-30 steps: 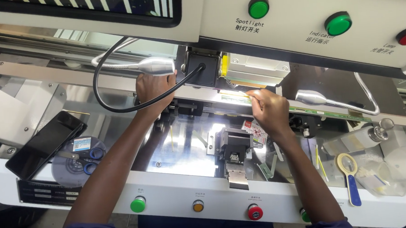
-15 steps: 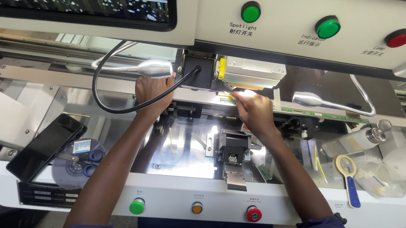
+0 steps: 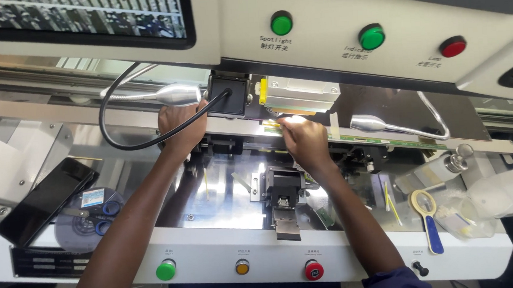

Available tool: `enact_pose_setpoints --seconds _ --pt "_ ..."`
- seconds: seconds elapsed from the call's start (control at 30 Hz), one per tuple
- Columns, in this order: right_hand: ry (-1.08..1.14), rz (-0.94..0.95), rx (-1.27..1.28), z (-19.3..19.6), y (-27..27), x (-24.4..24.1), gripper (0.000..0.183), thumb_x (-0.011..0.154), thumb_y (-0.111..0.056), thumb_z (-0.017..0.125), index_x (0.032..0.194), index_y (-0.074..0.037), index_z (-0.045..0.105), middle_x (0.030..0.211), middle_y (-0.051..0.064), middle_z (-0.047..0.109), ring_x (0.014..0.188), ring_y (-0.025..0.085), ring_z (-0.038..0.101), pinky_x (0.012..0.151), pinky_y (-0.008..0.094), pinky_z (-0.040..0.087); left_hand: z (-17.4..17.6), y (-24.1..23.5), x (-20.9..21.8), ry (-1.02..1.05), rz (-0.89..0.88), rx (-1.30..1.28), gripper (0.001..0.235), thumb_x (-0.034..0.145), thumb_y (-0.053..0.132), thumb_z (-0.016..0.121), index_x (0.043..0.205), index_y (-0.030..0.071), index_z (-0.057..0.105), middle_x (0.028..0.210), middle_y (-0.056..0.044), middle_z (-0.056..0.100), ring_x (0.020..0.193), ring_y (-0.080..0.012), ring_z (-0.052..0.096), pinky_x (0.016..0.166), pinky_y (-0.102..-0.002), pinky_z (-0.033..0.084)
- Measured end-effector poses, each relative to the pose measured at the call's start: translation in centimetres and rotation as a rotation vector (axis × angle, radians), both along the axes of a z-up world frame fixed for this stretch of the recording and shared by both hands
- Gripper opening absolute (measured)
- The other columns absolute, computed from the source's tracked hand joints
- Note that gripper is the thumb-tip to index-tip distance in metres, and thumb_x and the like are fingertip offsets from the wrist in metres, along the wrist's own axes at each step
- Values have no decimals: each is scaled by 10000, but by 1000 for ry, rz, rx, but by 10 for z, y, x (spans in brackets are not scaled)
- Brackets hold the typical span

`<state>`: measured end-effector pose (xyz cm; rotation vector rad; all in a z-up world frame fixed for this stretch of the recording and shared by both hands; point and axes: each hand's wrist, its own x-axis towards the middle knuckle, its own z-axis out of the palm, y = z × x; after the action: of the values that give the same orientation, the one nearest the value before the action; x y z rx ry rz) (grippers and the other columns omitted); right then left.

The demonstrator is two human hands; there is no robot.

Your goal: Inspecting and cleaning electronic components using a specialized inspection machine and a small applicator tool.

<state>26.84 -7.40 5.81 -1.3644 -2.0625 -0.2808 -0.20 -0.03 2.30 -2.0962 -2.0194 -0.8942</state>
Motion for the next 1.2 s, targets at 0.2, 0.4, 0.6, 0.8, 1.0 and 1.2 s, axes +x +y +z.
enact_pose_setpoints --seconds 0.2,0.4,0.6,0.8,1.0,1.2 --pt "-6 -59 6 11 -9 50 126 822 -120 640 871 -158 750 622 98 620 599 337 657 518 438 538 -6 -4 10 142 19 88 425 942 278 565 551 122 617 456 -68 529 467 -247 608 619 -340 472" --pt "353 -13 -113 29 -52 89 183 882 -72 584 964 -112 743 765 131 708 718 383 684 607 446 554 12 -19 22 31 64 66 535 1042 291 525 524 169 582 381 -13 417 329 -196 454 472 -283 409" --pt "737 117 -243 36 -119 111 219 893 -107 579 1014 -28 744 915 112 765 789 169 691 650 250 539 24 -31 27 47 106 -234 617 1066 478 383 777 31 694 762 -171 700 758 -394 684 688 -478 520" --pt "785 16 -398 20 -180 141 211 918 -183 590 988 -79 760 715 40 707 482 63 452 381 189 314 32 -42 32 111 112 -306 566 1009 378 394 683 46 715 730 -114 703 714 -301 680 695 -391 497" --pt "911 -107 -439 12 -219 163 235 867 -152 613 988 -66 795 859 73 787 707 127 659 604 240 511 37 -49 35 139 111 -327 549 1028 348 343 626 114 635 602 -41 594 578 -231 589 582 -337 440" --pt "1054 -77 -540 7 -228 177 233 924 -142 605 1048 -13 755 573 77 625 418 104 471 372 220 373 39 -52 38 112 105 -319 535 1029 344 352 626 119 622 591 -38 587 581 -239 580 573 -343 409"
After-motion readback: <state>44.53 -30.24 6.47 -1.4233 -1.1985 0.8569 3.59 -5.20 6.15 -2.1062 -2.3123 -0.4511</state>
